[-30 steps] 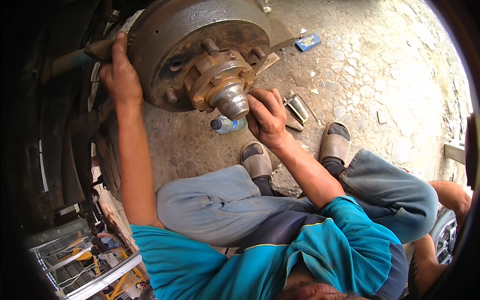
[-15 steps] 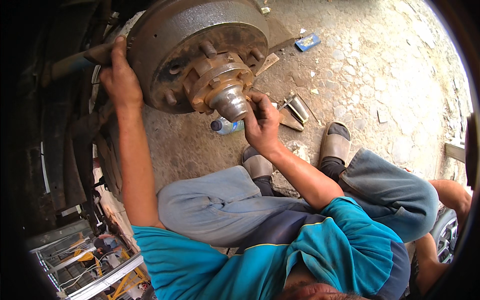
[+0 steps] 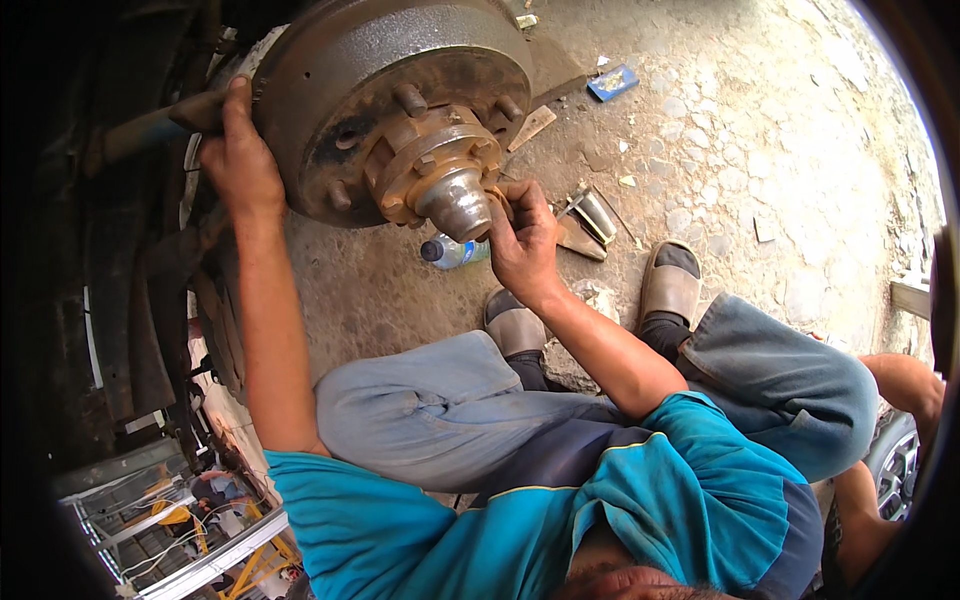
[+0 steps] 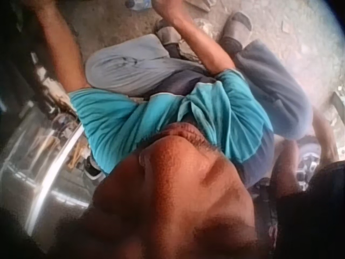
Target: The person sits on the ground and uses a small metal tool to scrape and clean the surface of a vehicle wheel hub. The person holds the hub steady with one hand while scraping away rust and debris with the other.
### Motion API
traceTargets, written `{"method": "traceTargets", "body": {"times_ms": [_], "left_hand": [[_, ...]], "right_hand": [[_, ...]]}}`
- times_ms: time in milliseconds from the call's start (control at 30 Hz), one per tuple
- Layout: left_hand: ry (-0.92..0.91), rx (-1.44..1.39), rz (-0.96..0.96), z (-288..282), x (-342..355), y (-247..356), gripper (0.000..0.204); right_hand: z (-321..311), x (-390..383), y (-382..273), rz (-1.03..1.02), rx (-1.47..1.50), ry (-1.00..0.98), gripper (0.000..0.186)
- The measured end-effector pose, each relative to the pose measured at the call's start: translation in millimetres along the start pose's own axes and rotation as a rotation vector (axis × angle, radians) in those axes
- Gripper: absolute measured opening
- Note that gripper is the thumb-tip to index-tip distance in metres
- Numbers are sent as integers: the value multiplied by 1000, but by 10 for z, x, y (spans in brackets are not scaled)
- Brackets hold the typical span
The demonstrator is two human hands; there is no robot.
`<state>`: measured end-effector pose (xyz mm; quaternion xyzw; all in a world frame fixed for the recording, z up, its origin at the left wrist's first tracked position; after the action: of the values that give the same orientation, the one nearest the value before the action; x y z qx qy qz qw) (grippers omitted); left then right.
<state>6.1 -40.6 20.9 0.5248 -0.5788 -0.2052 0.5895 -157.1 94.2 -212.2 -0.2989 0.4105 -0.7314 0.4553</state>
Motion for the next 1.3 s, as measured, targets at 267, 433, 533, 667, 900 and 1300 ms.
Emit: {"method": "traceTargets", "body": {"times_ms": [267,433,533,667,900,1300], "left_hand": [[5,23,11,-12,-21,-11,38],[1,-6,11,-49,-12,-8,39],[-7,-2,18,-25,-23,-27,40],[14,12,60,-15,-30,18,41],[-11,-4,26,-31,-23,-18,41],[-10,52,1,-19,35,-36,44]], "right_hand": [[-2,33,-126,-74,-69,24,13],[-3,72,-170,-97,-167,29,13],[34,1,-14,85,-93,0,13],[-46,91,-148,-62,-110,78,12],[-73,36,-126,-308,-249,11,11],[19,12,-39,-208,-255,-20,12]]}}
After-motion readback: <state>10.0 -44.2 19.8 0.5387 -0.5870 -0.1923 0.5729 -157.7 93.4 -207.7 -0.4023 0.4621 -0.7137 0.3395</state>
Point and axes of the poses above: each hand's wrist, its own x-axis towards the middle knuckle, its own z-axis out of the palm, y = z × x, the point moved 5 cm from there along x, towards the middle knuckle, and after that the axes turned 4 degrees about -x, right-handed, at the moved point
